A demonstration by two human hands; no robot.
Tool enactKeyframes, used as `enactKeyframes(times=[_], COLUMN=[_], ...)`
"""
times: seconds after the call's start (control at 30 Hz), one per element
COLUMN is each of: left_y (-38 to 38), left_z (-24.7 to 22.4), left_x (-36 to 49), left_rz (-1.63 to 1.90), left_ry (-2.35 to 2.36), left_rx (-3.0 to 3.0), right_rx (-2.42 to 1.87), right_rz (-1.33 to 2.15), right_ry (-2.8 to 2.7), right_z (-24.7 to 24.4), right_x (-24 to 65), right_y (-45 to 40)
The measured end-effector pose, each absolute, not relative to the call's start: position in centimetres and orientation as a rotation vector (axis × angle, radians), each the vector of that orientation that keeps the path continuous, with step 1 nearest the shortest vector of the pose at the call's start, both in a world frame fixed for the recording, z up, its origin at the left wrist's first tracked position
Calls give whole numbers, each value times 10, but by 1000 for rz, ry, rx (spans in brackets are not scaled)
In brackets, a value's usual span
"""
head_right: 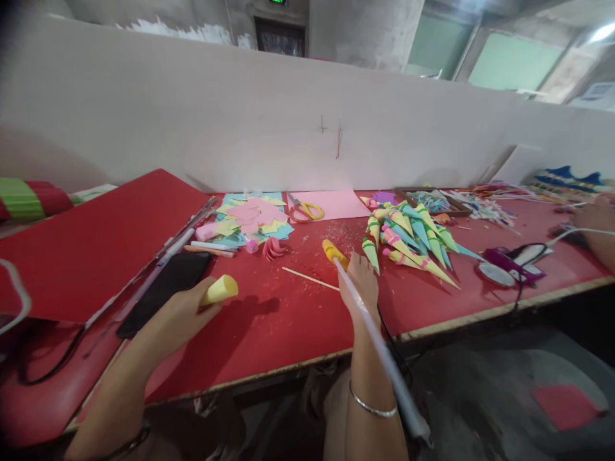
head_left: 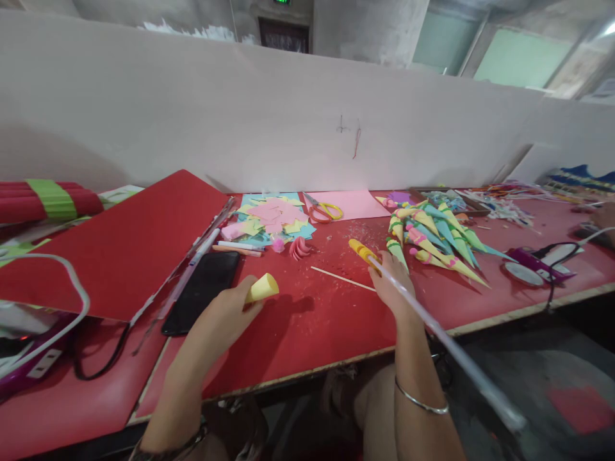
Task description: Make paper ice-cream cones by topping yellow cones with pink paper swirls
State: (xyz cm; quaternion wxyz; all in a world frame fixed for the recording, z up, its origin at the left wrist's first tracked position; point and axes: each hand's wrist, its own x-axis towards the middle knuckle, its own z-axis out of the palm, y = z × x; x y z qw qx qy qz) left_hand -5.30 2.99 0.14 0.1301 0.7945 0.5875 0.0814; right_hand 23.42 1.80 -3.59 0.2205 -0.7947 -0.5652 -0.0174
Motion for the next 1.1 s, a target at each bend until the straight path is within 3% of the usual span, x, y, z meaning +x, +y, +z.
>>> enactKeyframes(times=[0.17, 0.63, 1.1], left_y=[29, 32, 30], left_z=[4, 2, 8], left_x=[-53, -51, -57], left_rz=[221, 159, 237], left_ry=[1703, 1680, 1727], left_rx=[2324, 2279, 2274], right_rx=[-2099, -2394, -2383], right_rz=[-33, 2, -164], right_ry=[-1582, -1455, -1439], right_z=[-35, -28, -33], right_x=[236, 239, 250], right_y=[20, 19, 22])
